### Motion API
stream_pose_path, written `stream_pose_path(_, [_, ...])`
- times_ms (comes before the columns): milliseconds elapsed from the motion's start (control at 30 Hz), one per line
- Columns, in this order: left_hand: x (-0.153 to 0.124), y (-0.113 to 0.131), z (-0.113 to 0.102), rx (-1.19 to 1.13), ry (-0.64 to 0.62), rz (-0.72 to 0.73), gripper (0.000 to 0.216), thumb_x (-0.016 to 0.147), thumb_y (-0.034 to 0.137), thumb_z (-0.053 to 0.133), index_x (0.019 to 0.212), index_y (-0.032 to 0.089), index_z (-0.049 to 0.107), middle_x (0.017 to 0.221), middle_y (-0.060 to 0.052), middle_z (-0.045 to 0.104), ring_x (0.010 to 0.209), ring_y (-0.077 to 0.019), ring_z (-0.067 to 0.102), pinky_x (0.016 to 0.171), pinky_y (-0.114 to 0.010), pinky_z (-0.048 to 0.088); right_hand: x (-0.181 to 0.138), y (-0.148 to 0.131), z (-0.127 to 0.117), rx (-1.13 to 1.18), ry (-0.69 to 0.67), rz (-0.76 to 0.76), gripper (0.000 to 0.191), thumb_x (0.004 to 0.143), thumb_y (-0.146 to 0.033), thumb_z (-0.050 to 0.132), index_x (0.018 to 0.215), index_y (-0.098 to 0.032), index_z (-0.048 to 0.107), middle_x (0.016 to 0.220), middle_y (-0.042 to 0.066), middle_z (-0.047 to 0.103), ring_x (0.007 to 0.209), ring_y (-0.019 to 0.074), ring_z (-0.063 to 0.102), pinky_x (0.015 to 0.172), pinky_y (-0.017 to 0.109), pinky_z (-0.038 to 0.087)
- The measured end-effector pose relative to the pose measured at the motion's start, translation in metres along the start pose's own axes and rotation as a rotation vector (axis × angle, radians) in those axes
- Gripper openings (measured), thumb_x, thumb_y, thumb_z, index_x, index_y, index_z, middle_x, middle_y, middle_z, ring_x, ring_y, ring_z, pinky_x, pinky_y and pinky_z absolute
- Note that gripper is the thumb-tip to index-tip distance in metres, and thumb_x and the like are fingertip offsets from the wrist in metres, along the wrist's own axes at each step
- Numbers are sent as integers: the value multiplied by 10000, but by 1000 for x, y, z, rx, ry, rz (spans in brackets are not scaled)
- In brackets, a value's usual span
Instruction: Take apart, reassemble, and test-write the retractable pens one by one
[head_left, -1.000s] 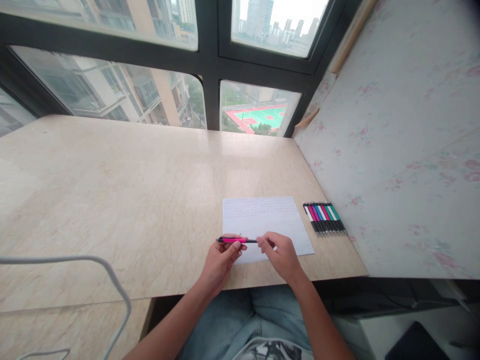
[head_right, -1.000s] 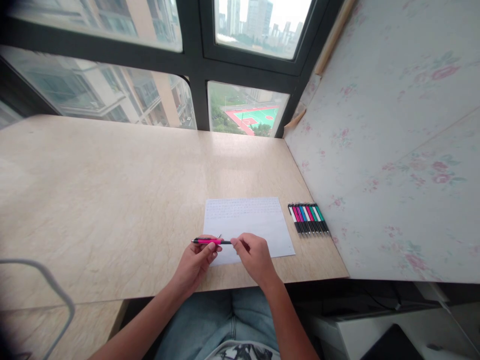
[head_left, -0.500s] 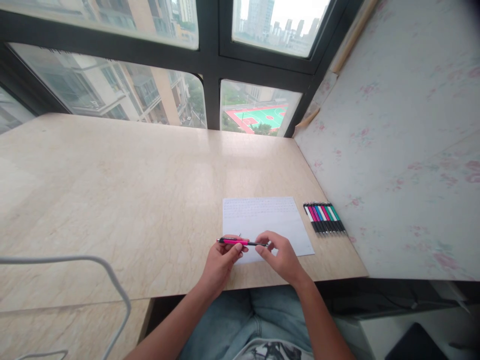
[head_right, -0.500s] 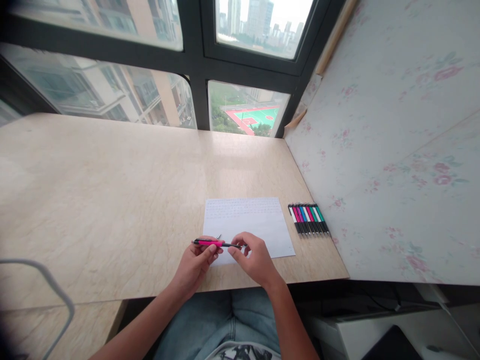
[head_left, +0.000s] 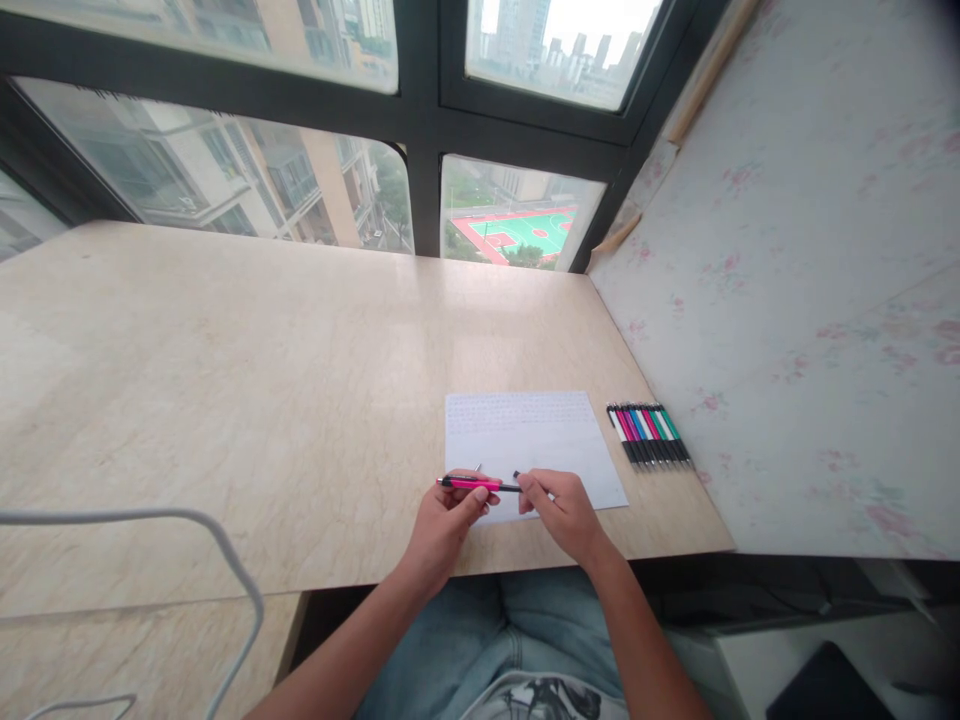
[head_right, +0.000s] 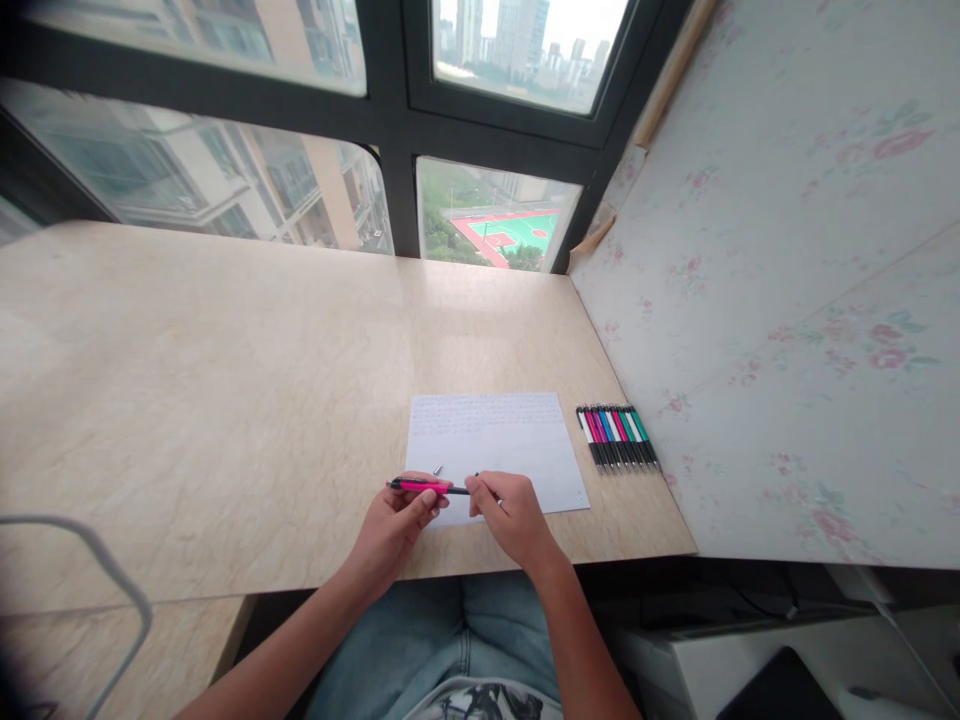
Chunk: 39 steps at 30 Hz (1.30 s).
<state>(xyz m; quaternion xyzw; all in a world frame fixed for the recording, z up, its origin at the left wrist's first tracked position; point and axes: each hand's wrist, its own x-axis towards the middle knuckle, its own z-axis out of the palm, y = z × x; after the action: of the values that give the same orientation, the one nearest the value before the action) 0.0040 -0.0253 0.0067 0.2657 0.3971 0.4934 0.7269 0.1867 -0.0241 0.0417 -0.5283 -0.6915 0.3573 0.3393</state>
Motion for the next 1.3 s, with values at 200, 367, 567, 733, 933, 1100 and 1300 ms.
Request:
stream_pose_path(200, [-1,2,1,9,6,1,207,721,270,787,879,167,699,828,-57,735,749,-150,653,719,-261,473,-2,-1,-2,-7,37,-14,225,917,-342,542,777,-191,633,739,21,647,682,156,590,620,259,444])
stream_pose_path(367, [-1,3,0,45,-1,16,218,716,286,789,881,167,712,851,-71,738,761,-161,657,727,-269,477,-2,-3,-2,-37,-4,-8,362,965,-364,440,701,-196,621,668,17,630,635,151,578,614,268,435])
stream_pose_path(567, [0,2,-1,37,-4,26,206,734,283,774,883,160,703,843,-76,733,760,-162,652,728,-272,481,-3,-4,-2,-25,16,-9,286,926,-360,518,708,-200,611,671,8,621,643,152,573,619,260,439])
stream_pose_path(733, [1,5,0,11,38,34,215,719,265,786,883,155,700,851,-70,732,732,-140,642,684,-238,473,-2,6,-5,7,73,66,322,978,-351,405,815,-194,634,723,20,652,669,158,600,612,258,450])
stream_pose_path(933, [2,11,3,-35,141,19,260,691,274,805,891,152,693,861,-60,734,721,-131,651,685,-230,483,-4,32,-1,-348,102,85,111,813,-223,634,922,-210,653,888,44,643,770,197,597,712,317,474])
stream_pose_path(1100, [4,11,1,-34,150,19,269,692,286,803,899,157,690,865,-59,733,725,-132,658,683,-228,489,-5,39,4,-395,100,67,114,824,-145,570,870,-211,651,898,60,629,866,223,599,799,362,479])
stream_pose_path(1300, [6,9,-3,-34,171,36,272,695,302,799,902,160,695,882,-64,734,747,-142,663,692,-238,494,-3,23,-9,-144,117,116,133,869,-217,534,923,-204,654,905,53,684,761,186,628,616,289,496])
